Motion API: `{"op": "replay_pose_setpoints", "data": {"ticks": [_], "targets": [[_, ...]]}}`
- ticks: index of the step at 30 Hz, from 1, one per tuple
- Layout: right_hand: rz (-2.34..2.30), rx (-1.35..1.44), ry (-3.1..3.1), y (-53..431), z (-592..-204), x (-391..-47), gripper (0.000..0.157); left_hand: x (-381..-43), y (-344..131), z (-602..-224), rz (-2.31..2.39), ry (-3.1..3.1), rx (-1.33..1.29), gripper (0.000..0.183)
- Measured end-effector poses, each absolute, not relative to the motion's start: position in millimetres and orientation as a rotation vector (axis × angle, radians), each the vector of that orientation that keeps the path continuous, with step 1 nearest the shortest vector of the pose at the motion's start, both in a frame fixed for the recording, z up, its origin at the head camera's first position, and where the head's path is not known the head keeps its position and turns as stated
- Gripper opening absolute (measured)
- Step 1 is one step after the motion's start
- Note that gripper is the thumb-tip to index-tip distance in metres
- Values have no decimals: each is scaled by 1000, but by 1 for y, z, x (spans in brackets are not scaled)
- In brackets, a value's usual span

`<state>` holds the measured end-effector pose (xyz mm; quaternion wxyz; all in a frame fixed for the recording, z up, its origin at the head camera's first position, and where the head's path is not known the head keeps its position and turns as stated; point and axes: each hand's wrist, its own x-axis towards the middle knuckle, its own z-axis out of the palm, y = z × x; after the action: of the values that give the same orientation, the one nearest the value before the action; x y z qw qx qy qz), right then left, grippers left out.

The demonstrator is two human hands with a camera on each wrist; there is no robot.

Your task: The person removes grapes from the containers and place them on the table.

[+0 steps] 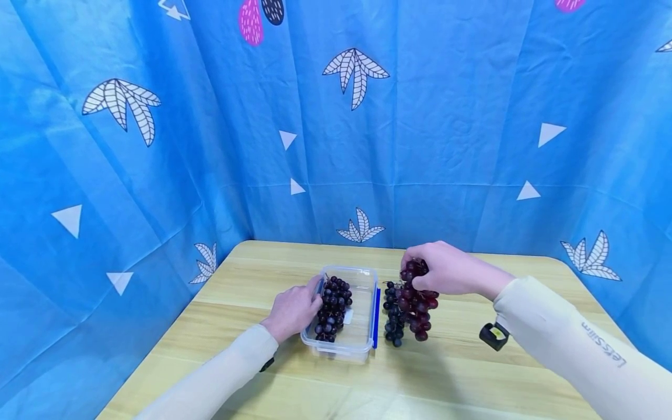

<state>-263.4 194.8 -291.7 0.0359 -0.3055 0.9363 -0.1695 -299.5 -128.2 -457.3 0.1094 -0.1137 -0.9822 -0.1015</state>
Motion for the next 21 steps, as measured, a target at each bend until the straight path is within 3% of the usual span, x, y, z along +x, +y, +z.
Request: {"op": "replay_pose_setpoints", "data": {"ticks": [21], "targets": [[-464,-927,2760,239,-319,-260,28,-298,-128,-456,-357,-2891,-344,56]]}}
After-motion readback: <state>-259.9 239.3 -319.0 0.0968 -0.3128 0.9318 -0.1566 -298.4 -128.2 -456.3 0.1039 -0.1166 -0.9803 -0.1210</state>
